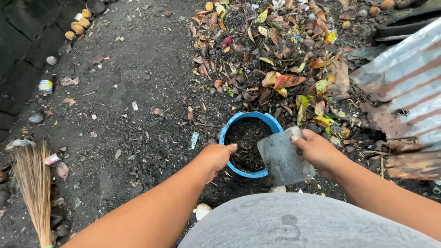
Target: Gathering organic matter and soil from a compost pile into a bucket using hands and a small container.
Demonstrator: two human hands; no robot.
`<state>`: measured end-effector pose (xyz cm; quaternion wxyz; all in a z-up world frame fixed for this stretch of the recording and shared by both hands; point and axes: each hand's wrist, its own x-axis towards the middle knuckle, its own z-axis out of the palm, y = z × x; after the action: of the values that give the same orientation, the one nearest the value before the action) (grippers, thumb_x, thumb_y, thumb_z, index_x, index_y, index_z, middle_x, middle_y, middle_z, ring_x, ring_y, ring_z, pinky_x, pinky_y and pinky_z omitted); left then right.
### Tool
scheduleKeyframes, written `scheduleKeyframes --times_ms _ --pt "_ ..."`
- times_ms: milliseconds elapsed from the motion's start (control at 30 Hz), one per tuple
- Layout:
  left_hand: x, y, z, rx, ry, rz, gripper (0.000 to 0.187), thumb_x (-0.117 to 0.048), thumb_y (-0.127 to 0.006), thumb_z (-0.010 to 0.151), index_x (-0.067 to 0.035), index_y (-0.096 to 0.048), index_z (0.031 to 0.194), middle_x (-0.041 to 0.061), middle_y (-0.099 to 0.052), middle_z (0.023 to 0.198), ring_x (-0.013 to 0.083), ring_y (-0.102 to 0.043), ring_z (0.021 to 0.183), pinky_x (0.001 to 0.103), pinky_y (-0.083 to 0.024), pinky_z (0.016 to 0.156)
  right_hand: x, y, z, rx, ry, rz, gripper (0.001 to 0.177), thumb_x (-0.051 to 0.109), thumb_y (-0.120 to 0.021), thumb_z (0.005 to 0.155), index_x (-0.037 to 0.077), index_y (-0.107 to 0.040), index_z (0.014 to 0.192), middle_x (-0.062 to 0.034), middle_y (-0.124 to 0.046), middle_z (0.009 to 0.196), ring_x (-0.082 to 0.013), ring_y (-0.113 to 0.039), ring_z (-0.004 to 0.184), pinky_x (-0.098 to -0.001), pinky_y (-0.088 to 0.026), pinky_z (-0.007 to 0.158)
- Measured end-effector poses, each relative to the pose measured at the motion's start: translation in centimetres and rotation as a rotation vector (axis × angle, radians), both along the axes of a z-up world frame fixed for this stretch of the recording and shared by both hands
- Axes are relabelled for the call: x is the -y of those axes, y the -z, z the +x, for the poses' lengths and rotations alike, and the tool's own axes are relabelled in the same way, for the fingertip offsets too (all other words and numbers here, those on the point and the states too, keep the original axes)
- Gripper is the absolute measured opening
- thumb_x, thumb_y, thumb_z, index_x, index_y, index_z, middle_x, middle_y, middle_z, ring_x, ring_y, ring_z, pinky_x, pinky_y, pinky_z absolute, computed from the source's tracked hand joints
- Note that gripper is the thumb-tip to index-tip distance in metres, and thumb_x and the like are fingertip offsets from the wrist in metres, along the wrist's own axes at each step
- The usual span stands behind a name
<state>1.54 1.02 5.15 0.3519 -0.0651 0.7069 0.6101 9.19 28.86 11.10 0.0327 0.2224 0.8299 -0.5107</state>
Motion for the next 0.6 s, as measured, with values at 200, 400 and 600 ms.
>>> scheduleKeyframes --times_ms 200,400,600 --pt "1.0 1.2 -0.1 -0.015 -0.031 -0.046 0.048 -0.042 -0.066 0.094 -0.008 -0.069 0.127 0.016 -0.063 0.137 0.0307 -0.057 0.122 0.053 -0.045 0.099 1.2 -0.1 0.0 0.053 -0.050 -0.101 0.030 0.033 -0.060 0.097 0.008 -0.069 0.110 -0.0018 -0.066 0.092 -0.0161 -0.057 0.084 -0.0349 -0.048 0.078" --pt "1.1 -1.1 0.1 -0.049 -0.038 -0.037 0.045 -0.046 -0.067 0.092 -0.006 -0.072 0.110 0.010 -0.066 0.102 0.0240 -0.054 0.090 0.046 -0.044 0.077 1.8 1.2 -0.3 0.025 0.059 -0.094 0.049 0.046 -0.057 0.103 0.001 -0.064 0.085 -0.0085 -0.061 0.077 -0.0221 -0.054 0.074 -0.0360 -0.045 0.076" --pt "0.5 -1.4 -1.1 -0.199 0.027 -0.003 0.047 -0.050 -0.066 0.091 -0.004 -0.073 0.100 0.008 -0.068 0.093 0.0204 -0.057 0.084 0.041 -0.047 0.078 1.7 2.5 -0.6 -0.046 0.091 -0.158 0.039 0.037 -0.059 0.099 0.003 -0.060 0.080 -0.0099 -0.060 0.073 -0.0235 -0.059 0.069 -0.0392 -0.051 0.075"
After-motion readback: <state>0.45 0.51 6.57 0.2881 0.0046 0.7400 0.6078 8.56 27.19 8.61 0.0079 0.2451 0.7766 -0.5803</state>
